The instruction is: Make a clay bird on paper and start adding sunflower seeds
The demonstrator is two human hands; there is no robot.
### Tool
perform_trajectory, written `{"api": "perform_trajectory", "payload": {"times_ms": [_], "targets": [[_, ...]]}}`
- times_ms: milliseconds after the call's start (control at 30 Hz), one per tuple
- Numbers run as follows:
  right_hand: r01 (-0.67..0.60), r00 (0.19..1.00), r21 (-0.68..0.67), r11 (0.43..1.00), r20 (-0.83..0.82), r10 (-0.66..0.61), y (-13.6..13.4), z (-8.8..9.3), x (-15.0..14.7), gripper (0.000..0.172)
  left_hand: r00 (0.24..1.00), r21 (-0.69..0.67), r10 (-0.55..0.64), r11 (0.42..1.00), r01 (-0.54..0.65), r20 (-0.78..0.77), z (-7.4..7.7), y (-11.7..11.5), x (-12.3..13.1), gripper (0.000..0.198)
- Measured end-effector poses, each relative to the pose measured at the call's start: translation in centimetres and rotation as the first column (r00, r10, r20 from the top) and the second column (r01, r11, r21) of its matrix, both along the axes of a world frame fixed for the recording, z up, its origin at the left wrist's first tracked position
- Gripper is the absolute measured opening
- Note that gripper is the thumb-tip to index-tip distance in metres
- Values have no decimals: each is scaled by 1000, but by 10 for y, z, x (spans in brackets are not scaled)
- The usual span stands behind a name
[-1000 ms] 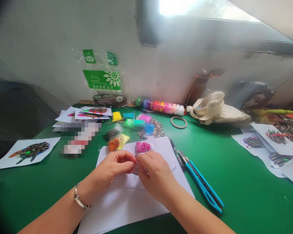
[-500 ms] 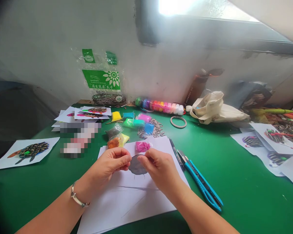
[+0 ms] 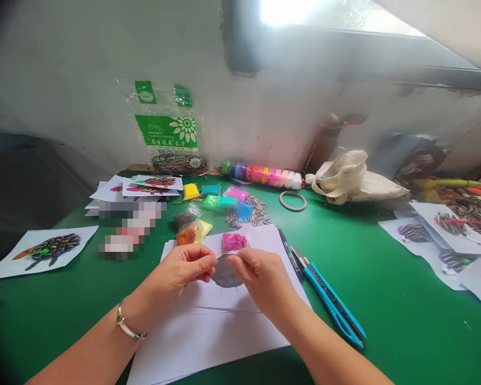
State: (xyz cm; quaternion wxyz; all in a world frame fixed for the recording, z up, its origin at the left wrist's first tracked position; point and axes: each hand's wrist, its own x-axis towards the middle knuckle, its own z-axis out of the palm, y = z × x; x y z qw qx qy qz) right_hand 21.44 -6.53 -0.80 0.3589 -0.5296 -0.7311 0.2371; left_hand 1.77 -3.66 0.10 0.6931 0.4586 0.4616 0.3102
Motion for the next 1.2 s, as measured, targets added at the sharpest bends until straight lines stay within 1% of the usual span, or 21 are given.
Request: {"api": "perform_trajectory", "payload": {"times_ms": [67,133,200,233,300,333,433,533,600,733,867,967,1033,1100,1200], "targets": [[37,999,27,999,16,-37,0,2,0,35,1000,27,10,1000,-11,3,2,1,-2,32],[57,998,49,997,-8,-56,1,2,0,26,998,51,52,997,-54,24,4,3,-6,30],[54,998,54,997,-47,-52,2,-1,0,14,991,55,125,990,-127,51,8,6,-12,27],[48,997,54,997,-65,-44,3,-3,1,13,984,46,168,984,-171,62,9,8,-14,26],[31,995,48,998,-95,-27,4,-7,2,17,970,15,232,972,-234,75,12,10,-18,28],[23,994,39,999,-105,-18,5,-8,2,20,967,4,245,969,-246,76,13,11,-20,29],[2,996,-6,1000,-86,-3,5,-9,4,21,977,18,209,978,-210,52,12,11,-19,26],[2,1000,-44,999,0,-2,4,-6,3,22,988,87,156,984,-155,-8,9,9,-17,28],[11,999,-60,998,39,-8,4,-3,1,24,988,139,147,980,-140,-39,6,9,-16,30],[8,999,-104,995,44,-3,5,-3,-1,23,987,205,128,973,-107,-94,2,9,-14,33],[-36,999,-135,990,33,40,6,-10,0,27,984,172,124,980,-101,-127,2,8,-9,32],[-45,999,-151,987,-35,40,7,-15,0,29,983,141,122,985,-103,-139,2,8,-6,30],[-47,997,-176,983,-72,35,7,-16,0,29,983,144,111,985,-89,-149,1,7,-5,31],[-42,996,-199,979,-86,25,6,-15,-1,28,985,154,89,986,-66,-146,1,7,-5,31],[-43,998,-219,975,-59,31,6,-12,-2,22,989,170,62,985,-39,-132,0,6,-5,30]]}}
